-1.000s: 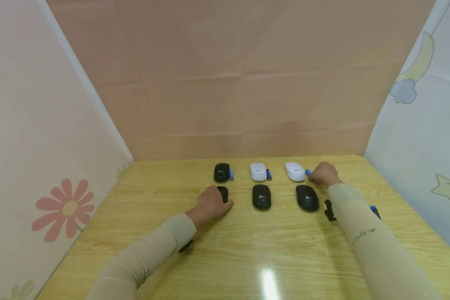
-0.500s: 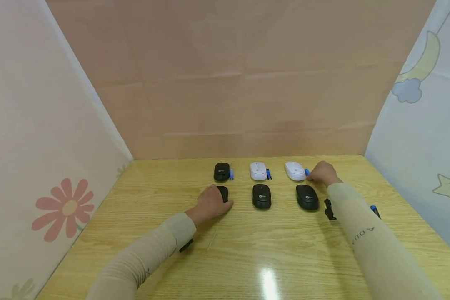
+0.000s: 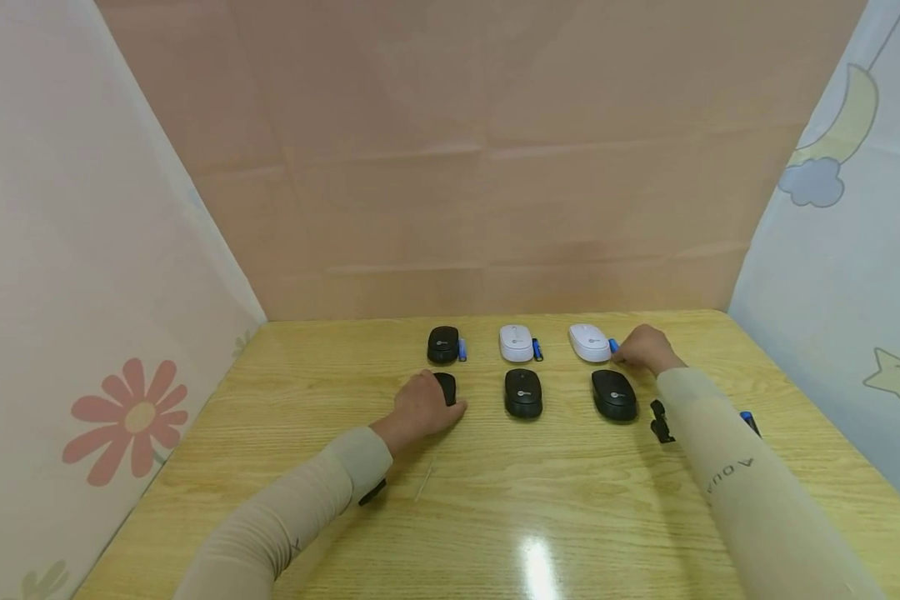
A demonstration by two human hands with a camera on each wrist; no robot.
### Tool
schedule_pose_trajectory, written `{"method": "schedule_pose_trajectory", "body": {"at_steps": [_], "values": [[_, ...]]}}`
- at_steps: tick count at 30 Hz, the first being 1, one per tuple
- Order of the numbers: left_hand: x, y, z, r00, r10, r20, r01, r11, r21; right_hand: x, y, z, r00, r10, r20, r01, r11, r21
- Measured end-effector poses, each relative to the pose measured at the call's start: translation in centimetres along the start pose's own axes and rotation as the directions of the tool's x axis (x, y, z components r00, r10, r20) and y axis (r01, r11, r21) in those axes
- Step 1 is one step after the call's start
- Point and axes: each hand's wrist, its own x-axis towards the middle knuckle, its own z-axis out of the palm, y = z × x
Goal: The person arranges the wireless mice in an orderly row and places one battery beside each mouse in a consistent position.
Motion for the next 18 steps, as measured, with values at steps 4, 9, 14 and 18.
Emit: {"method": "schedule_pose_trajectory", "body": {"at_steps": [4, 9, 14, 18], "values": [[-0.04, 0.04, -0.07, 1.000, -0.001, 0.003, 0.001, 1.000, 0.000, 0.01, 0.09, 0.07, 1.000, -0.008, 0.007, 0.008, 1.000, -0.007], [-0.03, 0.09, -0.14, 1.000, -0.005, 0.003, 0.005, 1.000, -0.006, -0.10, 0.13, 0.03, 1.000, -0.023, 0.010, 0.023, 1.000, -0.004], [0.00, 0.06, -0.11, 1.000, -0.012, 0.003, 0.012, 1.000, -0.007, -0.13, 0.09, 0.03, 1.000, -0.028, 0.004, 0.028, 1.000, 0.004], [0.02, 0.01, -0.06, 1.000, -0.013, 0.002, 0.013, 1.000, -0.010, -0.16, -0.03, 0.05, 1.000, -0.024, 0.006, 0.024, 1.000, 0.006]]}}
